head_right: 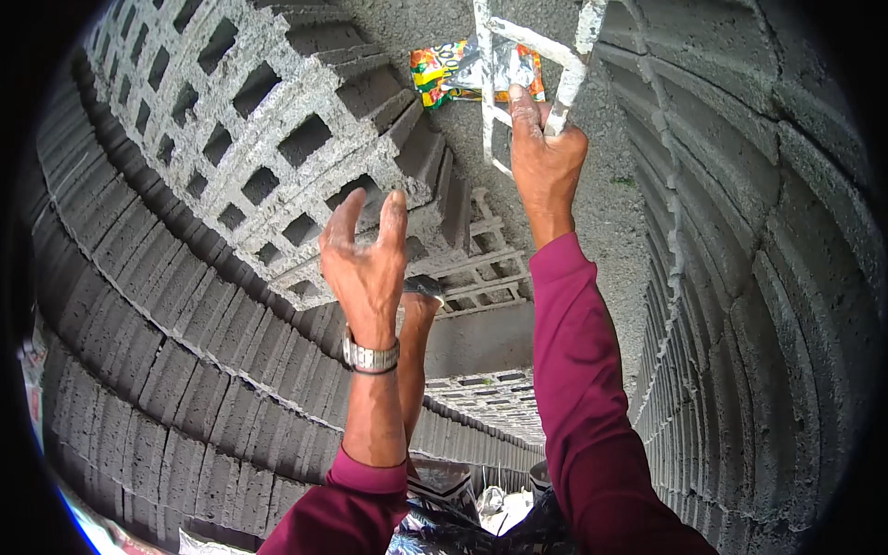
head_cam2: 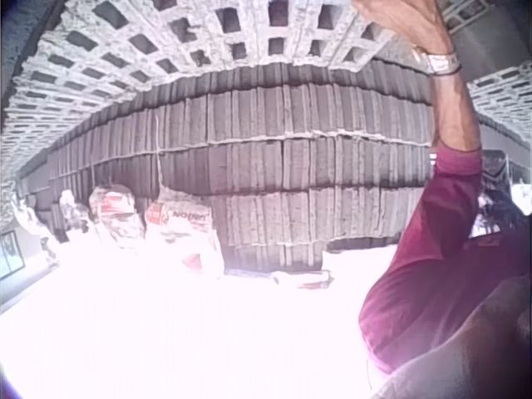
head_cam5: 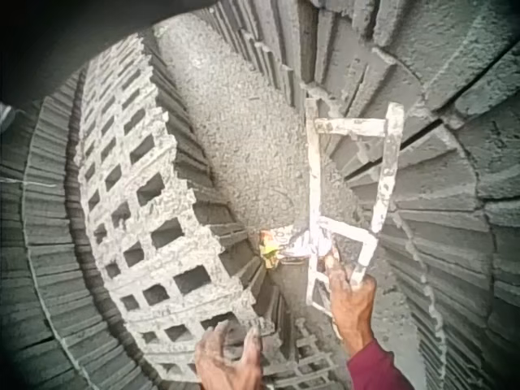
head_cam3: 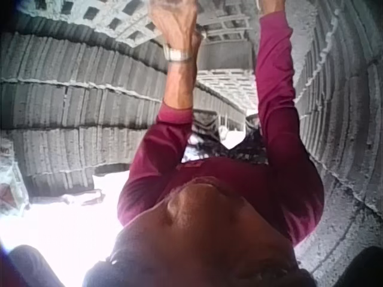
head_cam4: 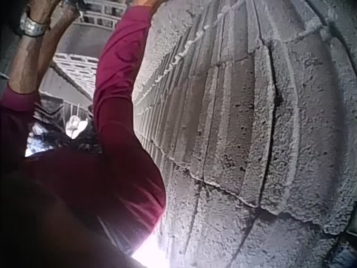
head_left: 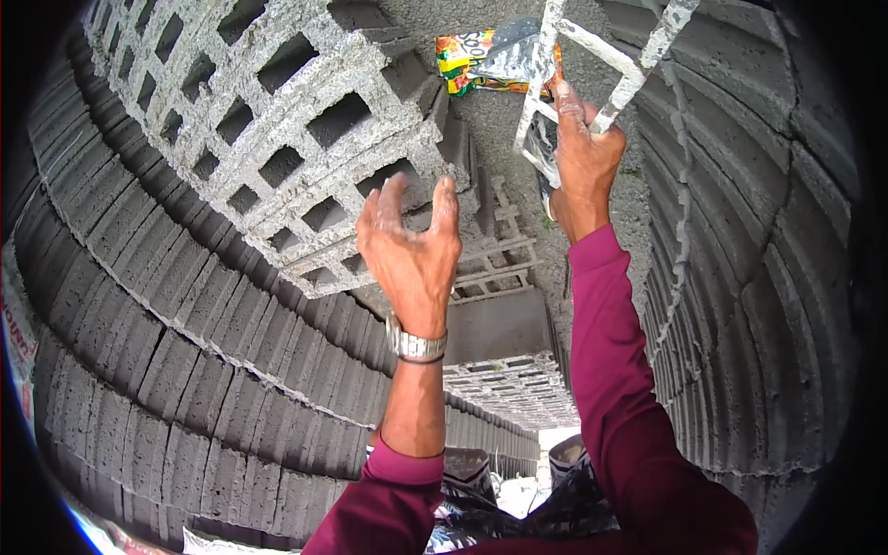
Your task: The person uses block tongs to lift concrete blocks from a pile and carries them to a different stack. They place the blocks one at a time on top of an existing row.
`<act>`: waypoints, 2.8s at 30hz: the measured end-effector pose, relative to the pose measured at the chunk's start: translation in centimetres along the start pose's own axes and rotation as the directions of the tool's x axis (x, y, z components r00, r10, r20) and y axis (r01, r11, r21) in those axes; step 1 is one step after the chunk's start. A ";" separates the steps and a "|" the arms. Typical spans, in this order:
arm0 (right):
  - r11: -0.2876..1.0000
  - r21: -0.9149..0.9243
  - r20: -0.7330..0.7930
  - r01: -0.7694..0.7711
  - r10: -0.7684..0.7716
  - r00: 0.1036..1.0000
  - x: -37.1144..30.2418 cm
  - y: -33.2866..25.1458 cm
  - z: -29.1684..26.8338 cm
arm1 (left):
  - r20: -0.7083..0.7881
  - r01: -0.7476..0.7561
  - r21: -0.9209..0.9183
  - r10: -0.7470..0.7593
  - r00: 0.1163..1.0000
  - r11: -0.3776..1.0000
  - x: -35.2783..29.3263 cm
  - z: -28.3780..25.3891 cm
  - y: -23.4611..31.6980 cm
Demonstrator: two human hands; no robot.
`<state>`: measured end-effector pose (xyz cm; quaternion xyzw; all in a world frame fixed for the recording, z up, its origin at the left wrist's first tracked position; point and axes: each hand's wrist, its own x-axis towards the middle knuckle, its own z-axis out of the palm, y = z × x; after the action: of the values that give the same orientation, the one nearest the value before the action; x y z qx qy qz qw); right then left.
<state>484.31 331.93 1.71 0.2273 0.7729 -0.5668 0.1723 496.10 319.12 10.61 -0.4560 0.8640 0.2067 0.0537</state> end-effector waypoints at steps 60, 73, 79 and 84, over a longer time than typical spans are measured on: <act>0.981 0.157 0.164 0.112 -0.138 0.977 5.8 -1.1 8.7 | 0.270 0.423 -0.384 -0.338 0.902 0.821 -0.2 -1.6 -2.3; 0.979 0.199 0.157 -0.045 0.013 0.988 4.0 -2.4 5.0 | 0.316 0.166 0.005 -0.159 0.935 0.986 3.5 2.5 -0.2; 0.994 0.112 0.123 -0.005 -0.009 0.992 5.6 -5.4 4.3 | -0.111 0.036 -0.003 -0.037 0.993 0.999 7.9 -0.3 0.6; 0.993 0.122 0.182 0.009 -0.031 0.983 4.9 -6.9 5.9 | 0.021 0.280 0.155 -0.287 0.958 0.947 13.1 3.6 1.0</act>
<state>476.54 325.29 2.90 0.1762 0.7204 -0.6327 0.2228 487.39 311.08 3.92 -0.5655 0.8013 0.1407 0.1358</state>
